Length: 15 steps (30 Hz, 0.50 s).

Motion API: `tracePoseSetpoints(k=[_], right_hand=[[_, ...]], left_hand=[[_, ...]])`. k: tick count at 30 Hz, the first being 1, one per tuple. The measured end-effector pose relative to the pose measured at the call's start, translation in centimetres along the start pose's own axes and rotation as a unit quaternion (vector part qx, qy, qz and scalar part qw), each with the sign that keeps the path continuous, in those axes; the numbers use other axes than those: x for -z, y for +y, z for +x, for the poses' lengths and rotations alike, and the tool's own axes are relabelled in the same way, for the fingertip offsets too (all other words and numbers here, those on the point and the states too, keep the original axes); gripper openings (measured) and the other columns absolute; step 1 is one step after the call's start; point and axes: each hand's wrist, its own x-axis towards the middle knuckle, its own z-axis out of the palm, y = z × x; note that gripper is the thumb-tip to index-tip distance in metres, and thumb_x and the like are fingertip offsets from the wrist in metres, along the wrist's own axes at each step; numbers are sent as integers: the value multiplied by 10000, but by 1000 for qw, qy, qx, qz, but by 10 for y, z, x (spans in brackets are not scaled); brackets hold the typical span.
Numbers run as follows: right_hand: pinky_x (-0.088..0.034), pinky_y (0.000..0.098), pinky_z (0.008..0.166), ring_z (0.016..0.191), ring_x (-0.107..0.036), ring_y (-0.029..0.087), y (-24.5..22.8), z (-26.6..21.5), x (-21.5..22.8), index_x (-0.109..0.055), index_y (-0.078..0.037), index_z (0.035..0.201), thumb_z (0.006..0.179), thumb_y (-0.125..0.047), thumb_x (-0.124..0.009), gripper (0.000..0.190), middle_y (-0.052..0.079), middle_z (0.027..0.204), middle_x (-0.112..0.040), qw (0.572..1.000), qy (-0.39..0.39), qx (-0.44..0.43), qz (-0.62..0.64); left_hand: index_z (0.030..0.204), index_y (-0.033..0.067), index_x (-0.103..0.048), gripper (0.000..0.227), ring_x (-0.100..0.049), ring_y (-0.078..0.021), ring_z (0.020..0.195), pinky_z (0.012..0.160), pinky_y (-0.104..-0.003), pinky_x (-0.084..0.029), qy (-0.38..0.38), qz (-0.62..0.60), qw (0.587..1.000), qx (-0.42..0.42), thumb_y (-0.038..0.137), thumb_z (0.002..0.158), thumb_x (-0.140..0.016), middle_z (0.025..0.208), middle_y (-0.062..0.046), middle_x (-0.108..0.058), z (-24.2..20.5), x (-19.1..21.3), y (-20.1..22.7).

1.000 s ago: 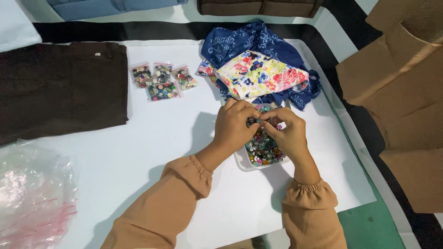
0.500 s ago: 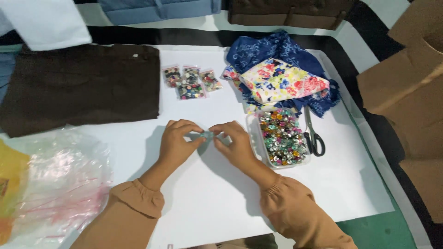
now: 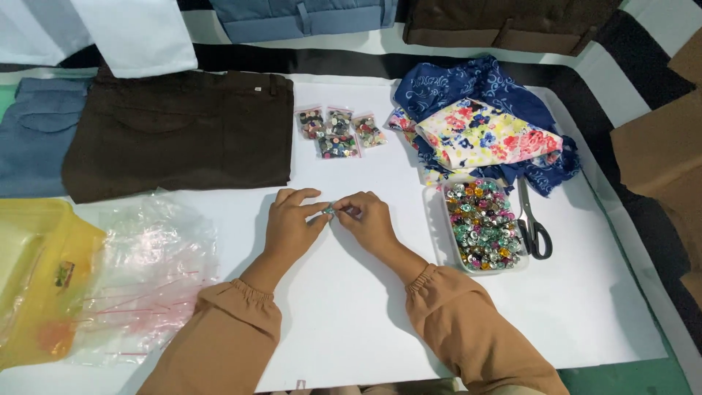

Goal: The person sorts various buttons by hand from a container, arranging them on a table and placing specific ones into small plastic bags.

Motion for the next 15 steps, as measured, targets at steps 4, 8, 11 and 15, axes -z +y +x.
tracePoseSetpoints(k=[4,8,11,15], right_hand=[[-547,304,777,849,-614,192,2,-2,3,-771,-99,976,855,-61,-756,128,80,889,-743,1000,1,10,-16],[-559,327,817,890,-629,220,-2,-6,4,-764,-91,1005,859,-48,-750,153,101,906,-738,999,0,32,-20],[-562,339,828,894,-633,224,-9,-11,12,-760,-101,1036,858,-46,-748,187,101,917,-729,998,11,48,-31],[-557,361,800,825,-634,232,-30,-19,42,-773,-130,1029,851,-20,-747,211,87,878,-717,987,63,130,-64]], left_hand=[[1092,176,-801,199,-539,-230,1221,977,-402,-473,-17,19,1000,5,204,900,-754,1245,-33,-702,-1,10,11],[1115,141,-790,244,-539,-251,1242,994,-431,-475,-14,42,999,-7,212,883,-762,1262,-57,-695,-3,11,13],[1145,123,-777,303,-551,-262,1208,945,-430,-485,40,40,997,-56,177,847,-777,1253,-59,-689,-5,7,18],[1177,164,-751,348,-591,-264,1097,850,-402,-480,197,13,960,-196,89,838,-744,1225,-28,-673,-6,6,44]])
